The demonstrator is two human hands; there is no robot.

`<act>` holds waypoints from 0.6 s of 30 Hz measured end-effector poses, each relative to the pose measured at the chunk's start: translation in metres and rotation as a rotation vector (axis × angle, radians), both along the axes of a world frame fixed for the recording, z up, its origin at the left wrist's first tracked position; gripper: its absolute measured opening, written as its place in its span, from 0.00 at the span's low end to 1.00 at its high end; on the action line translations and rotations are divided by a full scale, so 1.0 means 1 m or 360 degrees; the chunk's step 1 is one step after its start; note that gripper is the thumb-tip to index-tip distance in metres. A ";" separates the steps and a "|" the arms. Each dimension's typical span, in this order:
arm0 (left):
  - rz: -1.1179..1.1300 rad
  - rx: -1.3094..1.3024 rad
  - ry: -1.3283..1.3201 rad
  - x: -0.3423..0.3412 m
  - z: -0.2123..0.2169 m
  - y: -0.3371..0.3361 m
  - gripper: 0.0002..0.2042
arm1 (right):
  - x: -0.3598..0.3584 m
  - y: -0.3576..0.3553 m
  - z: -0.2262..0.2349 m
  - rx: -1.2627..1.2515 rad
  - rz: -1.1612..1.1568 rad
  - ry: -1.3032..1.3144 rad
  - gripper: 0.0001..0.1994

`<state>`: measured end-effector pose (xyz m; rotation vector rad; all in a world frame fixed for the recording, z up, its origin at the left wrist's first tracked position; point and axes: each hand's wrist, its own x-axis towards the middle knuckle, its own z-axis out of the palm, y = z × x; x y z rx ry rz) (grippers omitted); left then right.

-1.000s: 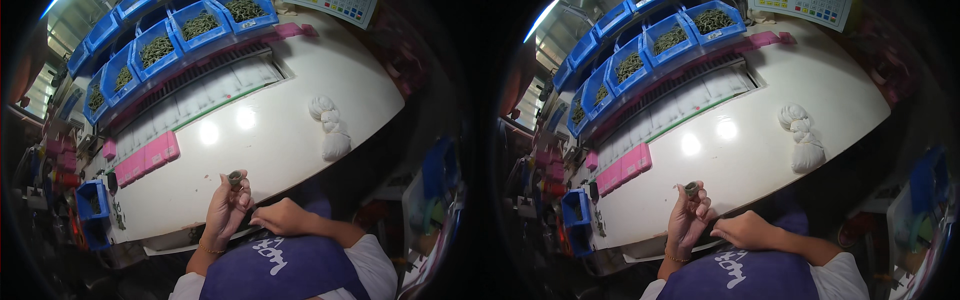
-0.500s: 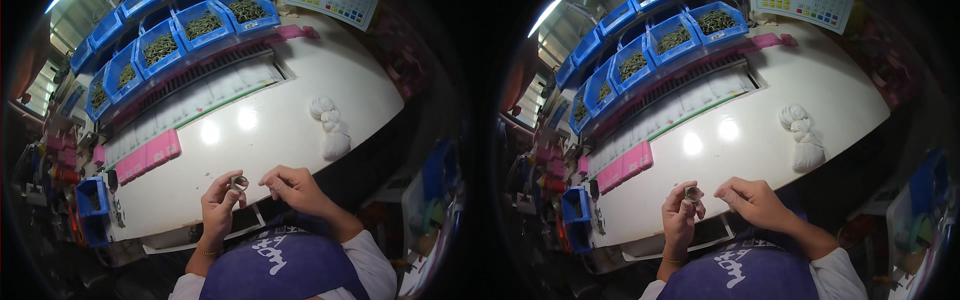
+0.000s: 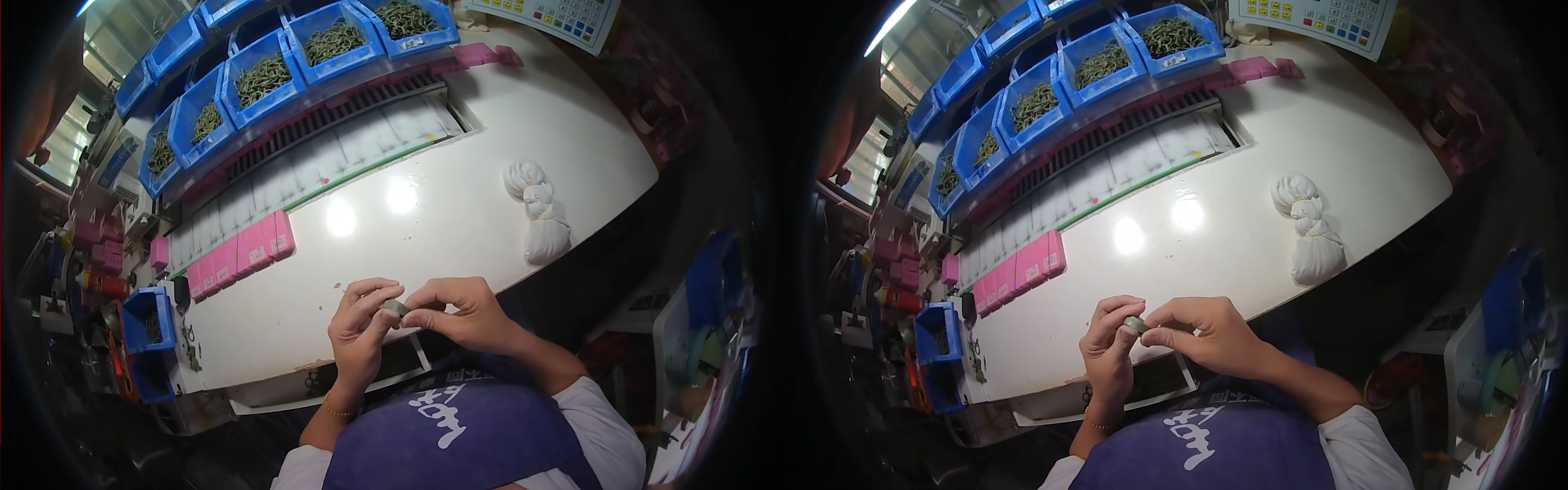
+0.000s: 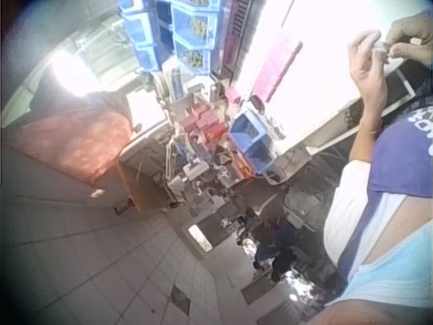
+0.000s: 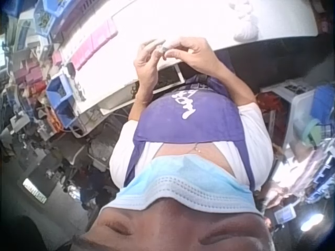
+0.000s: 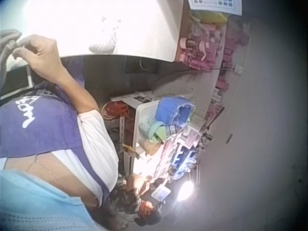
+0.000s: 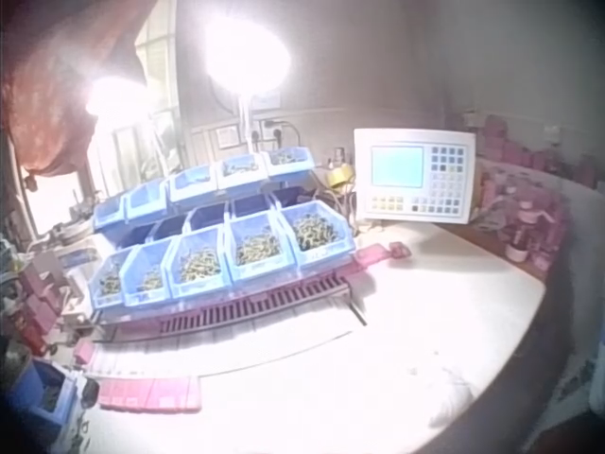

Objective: The recorder is assembling candle wicks by placing metal tabs and clips into a pink fixture jig and attaching them to wick material.

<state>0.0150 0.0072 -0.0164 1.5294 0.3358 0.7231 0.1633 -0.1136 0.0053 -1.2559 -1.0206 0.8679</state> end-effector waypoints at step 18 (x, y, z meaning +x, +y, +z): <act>-0.0293 -0.0860 0.0103 -0.001 0.009 0.002 0.19 | 0.009 0.000 -0.006 0.0513 -0.0337 -0.1501 0.13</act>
